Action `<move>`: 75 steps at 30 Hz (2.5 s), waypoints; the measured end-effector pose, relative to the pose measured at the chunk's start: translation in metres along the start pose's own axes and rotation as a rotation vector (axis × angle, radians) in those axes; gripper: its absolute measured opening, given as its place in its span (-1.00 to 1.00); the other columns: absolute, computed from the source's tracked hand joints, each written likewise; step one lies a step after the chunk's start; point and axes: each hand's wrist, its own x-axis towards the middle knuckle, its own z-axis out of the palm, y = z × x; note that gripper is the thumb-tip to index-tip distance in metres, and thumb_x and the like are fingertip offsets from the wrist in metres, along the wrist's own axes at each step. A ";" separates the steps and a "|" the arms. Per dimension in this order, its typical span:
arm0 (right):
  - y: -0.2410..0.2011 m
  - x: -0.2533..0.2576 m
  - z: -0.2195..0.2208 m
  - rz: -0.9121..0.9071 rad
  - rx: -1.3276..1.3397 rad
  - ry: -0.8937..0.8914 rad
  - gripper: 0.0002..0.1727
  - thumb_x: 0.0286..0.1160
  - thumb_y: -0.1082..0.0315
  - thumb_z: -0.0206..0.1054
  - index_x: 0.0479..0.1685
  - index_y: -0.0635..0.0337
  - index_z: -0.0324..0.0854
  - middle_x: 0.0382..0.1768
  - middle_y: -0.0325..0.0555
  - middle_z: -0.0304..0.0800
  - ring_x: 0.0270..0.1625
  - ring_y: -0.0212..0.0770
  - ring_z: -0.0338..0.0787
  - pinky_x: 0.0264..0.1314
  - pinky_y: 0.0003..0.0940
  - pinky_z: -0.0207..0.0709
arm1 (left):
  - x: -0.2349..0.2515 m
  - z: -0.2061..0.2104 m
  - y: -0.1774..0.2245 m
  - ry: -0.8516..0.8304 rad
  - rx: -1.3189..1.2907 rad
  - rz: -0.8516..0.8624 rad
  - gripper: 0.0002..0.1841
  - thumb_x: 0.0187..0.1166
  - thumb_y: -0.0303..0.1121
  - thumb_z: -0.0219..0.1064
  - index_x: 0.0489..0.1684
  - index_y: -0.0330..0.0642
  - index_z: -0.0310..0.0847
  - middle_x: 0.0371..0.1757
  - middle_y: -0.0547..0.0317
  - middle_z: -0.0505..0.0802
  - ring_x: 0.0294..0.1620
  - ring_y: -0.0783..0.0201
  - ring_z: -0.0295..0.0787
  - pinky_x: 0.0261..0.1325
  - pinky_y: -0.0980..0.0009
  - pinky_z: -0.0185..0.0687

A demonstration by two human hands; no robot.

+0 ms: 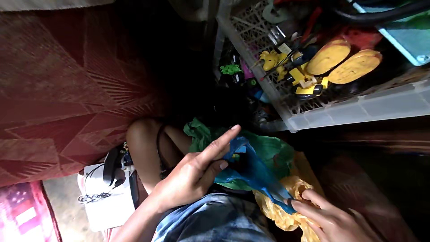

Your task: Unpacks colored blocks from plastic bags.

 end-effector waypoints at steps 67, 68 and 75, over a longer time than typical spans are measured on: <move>-0.039 0.056 0.024 0.082 0.077 0.081 -0.50 0.55 0.49 0.25 0.50 0.43 0.51 0.31 0.49 0.64 0.13 0.33 0.83 0.15 0.11 0.70 | -0.008 0.040 0.000 0.147 -0.811 -0.178 -0.71 0.73 -0.04 0.17 -0.17 0.30 0.90 -0.23 0.70 0.92 -0.20 0.79 0.80 -0.09 0.75 0.72; -0.030 0.052 0.027 0.171 0.045 0.012 -0.38 0.54 0.43 0.31 0.63 0.40 0.39 0.36 0.49 0.62 0.22 0.39 0.79 0.24 0.22 0.64 | -0.010 0.040 0.002 0.163 -0.821 -0.179 -0.71 0.73 -0.05 0.16 -0.16 0.30 0.90 -0.24 0.71 0.92 -0.20 0.81 0.80 -0.10 0.77 0.71; -0.055 0.032 -0.007 0.517 -0.049 -0.503 -0.23 0.58 0.10 0.41 0.60 0.52 0.34 0.10 0.52 0.76 0.26 0.48 0.73 0.31 0.23 0.55 | -0.028 0.048 -0.022 0.178 -0.839 -0.126 -0.68 0.81 -0.10 0.07 0.22 0.23 0.78 0.03 0.68 0.89 0.05 0.78 0.76 0.17 0.70 0.67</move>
